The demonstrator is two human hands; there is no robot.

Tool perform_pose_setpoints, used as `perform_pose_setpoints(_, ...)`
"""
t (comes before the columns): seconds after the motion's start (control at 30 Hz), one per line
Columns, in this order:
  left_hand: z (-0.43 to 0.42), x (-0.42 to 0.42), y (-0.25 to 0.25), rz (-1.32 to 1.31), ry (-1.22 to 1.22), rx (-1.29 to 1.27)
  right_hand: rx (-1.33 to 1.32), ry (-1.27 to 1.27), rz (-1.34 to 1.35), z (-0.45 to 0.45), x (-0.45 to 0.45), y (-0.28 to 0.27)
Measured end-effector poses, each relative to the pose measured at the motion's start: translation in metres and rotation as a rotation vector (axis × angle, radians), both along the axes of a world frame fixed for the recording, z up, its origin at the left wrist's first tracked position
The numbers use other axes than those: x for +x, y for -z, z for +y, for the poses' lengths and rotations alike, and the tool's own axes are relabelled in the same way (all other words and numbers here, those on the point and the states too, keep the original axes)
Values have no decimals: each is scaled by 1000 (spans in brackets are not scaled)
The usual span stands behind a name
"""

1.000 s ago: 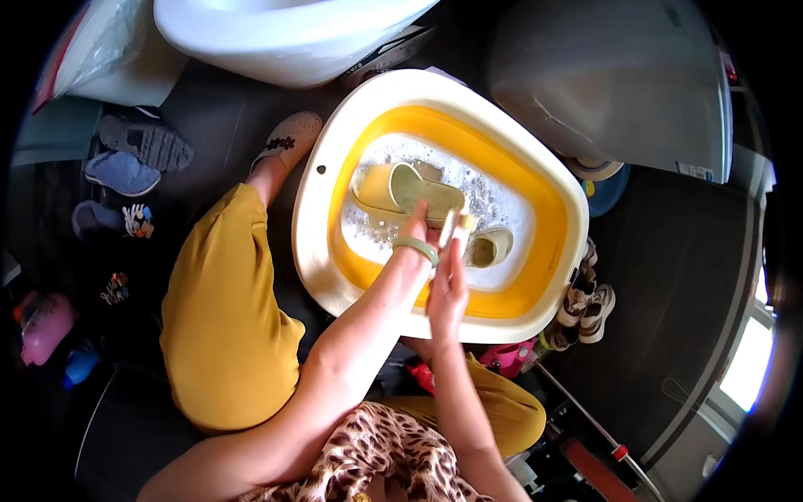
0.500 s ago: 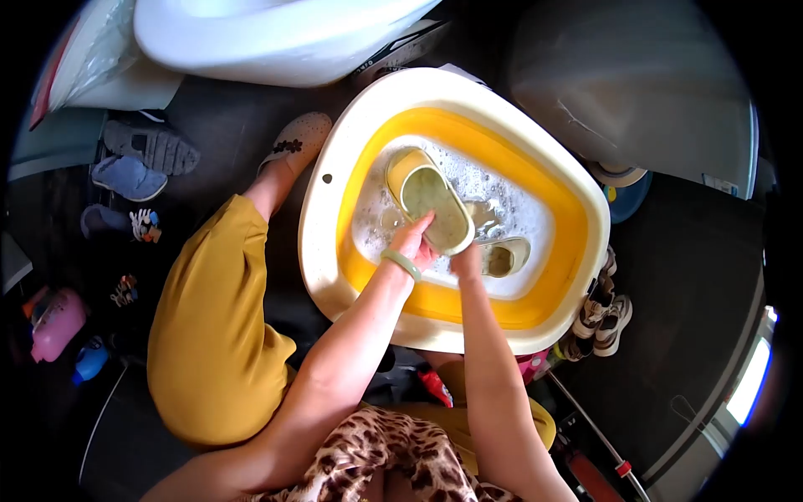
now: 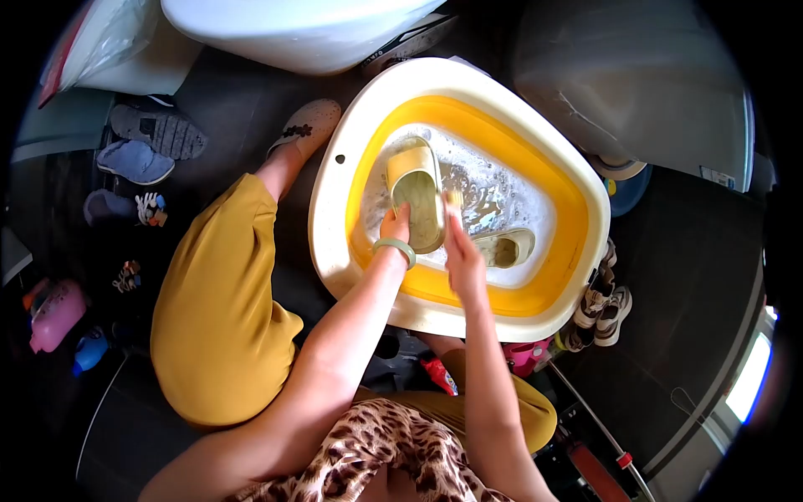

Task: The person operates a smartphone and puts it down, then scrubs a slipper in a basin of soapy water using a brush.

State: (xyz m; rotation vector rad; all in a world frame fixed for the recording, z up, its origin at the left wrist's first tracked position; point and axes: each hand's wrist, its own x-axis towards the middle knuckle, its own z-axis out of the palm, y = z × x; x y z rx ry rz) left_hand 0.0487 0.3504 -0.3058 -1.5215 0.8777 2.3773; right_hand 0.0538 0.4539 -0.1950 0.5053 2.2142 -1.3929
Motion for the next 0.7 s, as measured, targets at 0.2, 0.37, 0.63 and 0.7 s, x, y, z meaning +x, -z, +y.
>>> perform_pose_setpoints(0.2, -4, 0, -5, -44, 99, 61, -48, -6, -132, -14, -32, -21)
perform_pose_setpoints(0.37, 15, 19, 20, 10, 184, 203, -71, 29, 9, 14, 22, -17)
perform_pose_setpoints(0.63, 11, 6, -4, -81, 277, 251, -59, 114, -146, 21, -81, 27)
perform_pose_setpoints(0.7, 17, 4, 4, -39, 163, 413, -163, 180, -82, 34, -55, 12)
